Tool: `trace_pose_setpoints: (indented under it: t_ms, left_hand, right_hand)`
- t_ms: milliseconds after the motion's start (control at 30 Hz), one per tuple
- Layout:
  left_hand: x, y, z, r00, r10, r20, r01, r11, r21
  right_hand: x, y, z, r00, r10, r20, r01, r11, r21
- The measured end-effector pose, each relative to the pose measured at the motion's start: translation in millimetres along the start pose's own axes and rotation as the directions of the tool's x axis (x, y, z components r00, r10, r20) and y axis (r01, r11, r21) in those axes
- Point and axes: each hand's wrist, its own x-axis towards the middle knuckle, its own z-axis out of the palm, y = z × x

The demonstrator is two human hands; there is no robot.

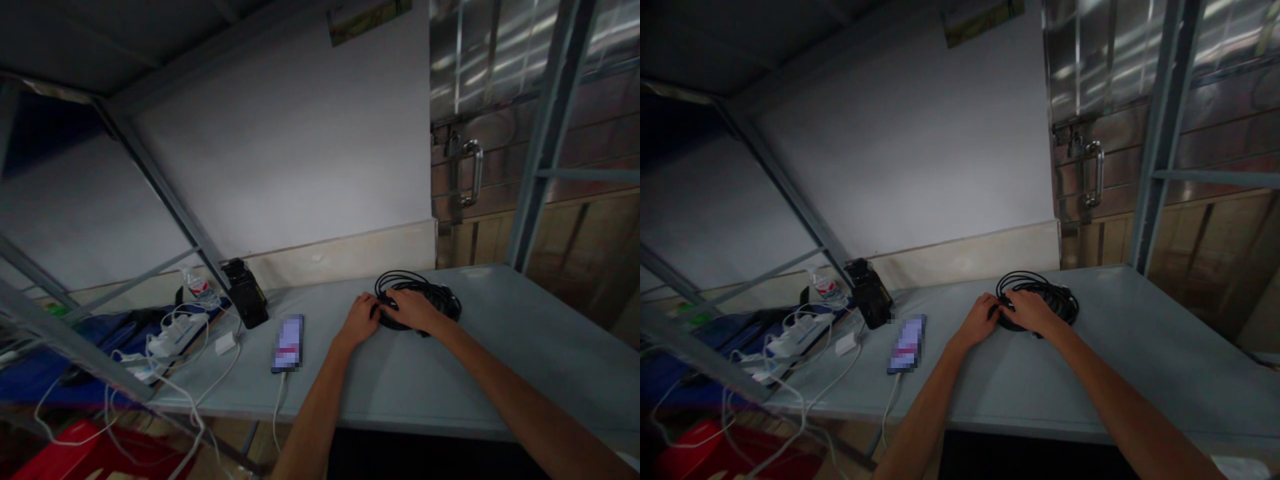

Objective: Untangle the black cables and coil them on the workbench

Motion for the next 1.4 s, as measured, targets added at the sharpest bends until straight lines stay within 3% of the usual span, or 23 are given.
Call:
trace_pose_setpoints:
  t_ms: [1000, 1400]
  left_hand:
    - [-0.2, -0.2, -0.4, 1.0, 0.006, 0.009, -0.006, 1.0, 0.005]
    - [-0.3, 5.2, -3.8, 0.999, 0.006, 0.037, -0.007, 0.999, 0.033]
  right_hand:
    - [1.3, -0.6, 1.3, 1.0, -0.021, 0.021, 0.021, 1.0, -0.021]
    - [-1.6, -4.0, -7.1, 0.998, -0.027, 0.051, 0.029, 0.999, -0.032]
